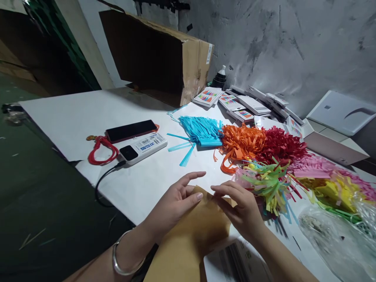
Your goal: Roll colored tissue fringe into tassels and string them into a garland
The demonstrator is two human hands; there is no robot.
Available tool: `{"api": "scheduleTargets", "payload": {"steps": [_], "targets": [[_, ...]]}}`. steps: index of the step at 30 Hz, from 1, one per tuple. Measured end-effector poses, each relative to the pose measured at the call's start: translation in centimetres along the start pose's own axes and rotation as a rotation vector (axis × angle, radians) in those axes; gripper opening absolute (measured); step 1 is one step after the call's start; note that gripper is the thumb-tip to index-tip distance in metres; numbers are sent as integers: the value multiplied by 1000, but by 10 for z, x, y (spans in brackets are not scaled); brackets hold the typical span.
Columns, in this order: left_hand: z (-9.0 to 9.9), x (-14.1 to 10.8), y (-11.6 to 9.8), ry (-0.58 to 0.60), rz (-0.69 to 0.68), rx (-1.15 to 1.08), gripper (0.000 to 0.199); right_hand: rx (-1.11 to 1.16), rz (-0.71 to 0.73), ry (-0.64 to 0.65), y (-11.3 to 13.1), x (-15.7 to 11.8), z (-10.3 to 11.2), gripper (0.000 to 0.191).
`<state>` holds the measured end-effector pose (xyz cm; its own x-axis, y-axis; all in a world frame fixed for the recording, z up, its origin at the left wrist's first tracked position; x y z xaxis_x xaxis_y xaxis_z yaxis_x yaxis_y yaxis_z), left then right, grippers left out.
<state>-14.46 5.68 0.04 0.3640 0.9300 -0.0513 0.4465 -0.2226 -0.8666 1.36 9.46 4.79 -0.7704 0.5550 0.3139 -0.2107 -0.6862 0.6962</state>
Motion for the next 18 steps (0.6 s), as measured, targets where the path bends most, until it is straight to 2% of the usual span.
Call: {"api": "scheduleTargets", "payload": {"steps": [4, 10, 18], "targets": [[0, 0, 2, 7, 35, -6, 68, -78, 76, 20, 3, 1, -3, 26], [3, -1, 1, -7, 6, 108, 65, -75, -4, 116, 4, 5, -4, 23], [5, 0, 2, 26, 48, 49, 66, -247, 175, 26, 12, 7, -4, 25]]}}
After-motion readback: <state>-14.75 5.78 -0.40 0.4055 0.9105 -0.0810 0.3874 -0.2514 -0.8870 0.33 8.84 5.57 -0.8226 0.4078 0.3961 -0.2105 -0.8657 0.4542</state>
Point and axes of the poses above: each hand's wrist, its own x-axis towards the middle knuckle, its own z-axis out of the back of the hand, y = z × x, the point moved 5 cm from there along x, towards the middle knuckle, and after that the axes turned 13 degrees about y, right-handed, at the moved point
